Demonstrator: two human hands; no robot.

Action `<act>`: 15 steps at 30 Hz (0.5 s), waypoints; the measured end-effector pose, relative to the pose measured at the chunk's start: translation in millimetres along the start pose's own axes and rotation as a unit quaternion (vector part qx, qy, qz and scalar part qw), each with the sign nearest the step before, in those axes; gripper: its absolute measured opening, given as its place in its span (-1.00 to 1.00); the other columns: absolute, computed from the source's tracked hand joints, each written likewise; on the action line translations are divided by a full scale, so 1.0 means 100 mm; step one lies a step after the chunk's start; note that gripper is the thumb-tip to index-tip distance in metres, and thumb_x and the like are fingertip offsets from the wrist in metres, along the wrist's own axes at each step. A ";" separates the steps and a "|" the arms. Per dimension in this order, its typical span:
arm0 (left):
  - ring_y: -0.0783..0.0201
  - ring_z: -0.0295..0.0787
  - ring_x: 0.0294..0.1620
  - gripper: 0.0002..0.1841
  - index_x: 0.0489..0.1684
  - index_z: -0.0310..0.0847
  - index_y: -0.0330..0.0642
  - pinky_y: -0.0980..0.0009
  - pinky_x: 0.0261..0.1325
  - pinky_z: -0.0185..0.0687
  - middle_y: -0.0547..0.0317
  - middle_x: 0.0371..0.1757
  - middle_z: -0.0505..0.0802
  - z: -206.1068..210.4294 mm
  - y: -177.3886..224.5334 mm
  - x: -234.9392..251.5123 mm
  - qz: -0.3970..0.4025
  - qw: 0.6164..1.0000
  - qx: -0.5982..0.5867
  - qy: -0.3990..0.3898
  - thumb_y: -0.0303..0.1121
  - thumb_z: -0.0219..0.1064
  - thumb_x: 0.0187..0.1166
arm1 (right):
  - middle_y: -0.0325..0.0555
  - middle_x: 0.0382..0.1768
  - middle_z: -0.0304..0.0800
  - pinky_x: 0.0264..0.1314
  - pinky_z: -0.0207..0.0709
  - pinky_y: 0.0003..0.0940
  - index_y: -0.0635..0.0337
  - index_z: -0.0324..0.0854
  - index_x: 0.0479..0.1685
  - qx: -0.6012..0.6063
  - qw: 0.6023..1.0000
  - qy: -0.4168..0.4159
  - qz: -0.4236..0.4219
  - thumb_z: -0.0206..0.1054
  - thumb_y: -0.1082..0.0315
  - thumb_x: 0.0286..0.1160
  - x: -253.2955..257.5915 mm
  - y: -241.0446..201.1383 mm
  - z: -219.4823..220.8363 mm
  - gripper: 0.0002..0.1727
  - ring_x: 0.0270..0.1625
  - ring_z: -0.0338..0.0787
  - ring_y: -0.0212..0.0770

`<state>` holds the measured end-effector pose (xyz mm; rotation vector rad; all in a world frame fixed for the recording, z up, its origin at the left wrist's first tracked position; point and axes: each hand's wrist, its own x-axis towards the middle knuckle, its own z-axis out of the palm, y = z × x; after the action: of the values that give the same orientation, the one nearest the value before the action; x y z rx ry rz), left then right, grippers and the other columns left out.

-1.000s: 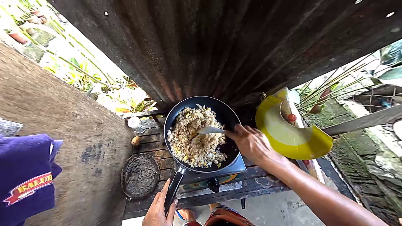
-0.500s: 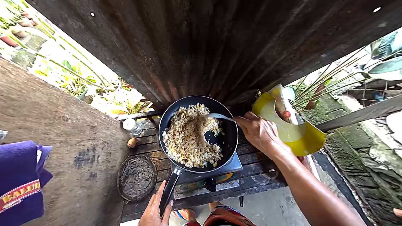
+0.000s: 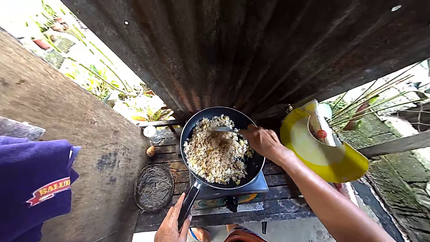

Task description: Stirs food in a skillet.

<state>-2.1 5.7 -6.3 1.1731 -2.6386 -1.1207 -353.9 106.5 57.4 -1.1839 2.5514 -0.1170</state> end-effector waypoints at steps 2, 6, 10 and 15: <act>-0.25 0.87 0.07 -0.38 0.66 0.49 -0.19 -0.29 0.12 0.68 -0.25 0.14 0.86 0.01 -0.01 0.00 -0.004 1.000 0.001 0.001 -0.36 0.42 0.52 | 0.39 0.03 0.79 0.09 0.55 0.37 0.14 0.82 0.23 -0.024 0.994 0.089 -0.050 0.12 0.48 0.72 -0.12 -0.08 -0.07 -0.65 0.10 0.78 0.45; -0.23 0.87 0.05 -0.37 0.66 0.50 -0.14 -0.27 0.09 0.70 -0.21 0.14 0.87 0.03 -0.03 0.00 -0.009 1.000 0.006 0.006 -0.36 0.43 0.49 | 0.38 0.02 0.75 0.12 0.53 0.27 0.18 0.80 0.24 -0.029 0.993 0.102 -0.056 0.16 0.56 0.67 0.02 -0.43 -0.10 -0.64 0.14 0.75 0.40; -0.21 0.88 0.01 -0.39 0.63 0.54 -0.13 -0.24 0.04 0.72 -0.18 0.10 0.88 0.04 -0.02 0.01 -0.007 1.000 0.006 0.018 -0.37 0.44 0.48 | 0.50 0.26 0.65 0.31 0.45 0.35 0.16 0.68 0.44 -0.047 0.991 -0.008 -0.121 0.06 0.60 0.65 0.22 -0.66 0.09 -0.52 0.32 0.64 0.50; -0.22 0.89 -0.02 -0.38 0.61 0.55 -0.13 -0.24 -0.01 0.73 -0.18 0.06 0.89 0.05 -0.03 0.01 0.003 1.000 0.006 0.024 -0.36 0.44 0.46 | 0.43 0.00 0.76 0.10 0.54 0.26 0.15 0.81 0.25 -0.084 0.982 0.065 -0.158 0.12 0.63 0.61 -0.02 -0.72 -0.06 -0.57 0.08 0.76 0.43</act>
<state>-2.5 6.4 -12.0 1.1778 -2.6150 -1.0645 -302.8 60.4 78.8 -1.6941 2.5020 -0.0532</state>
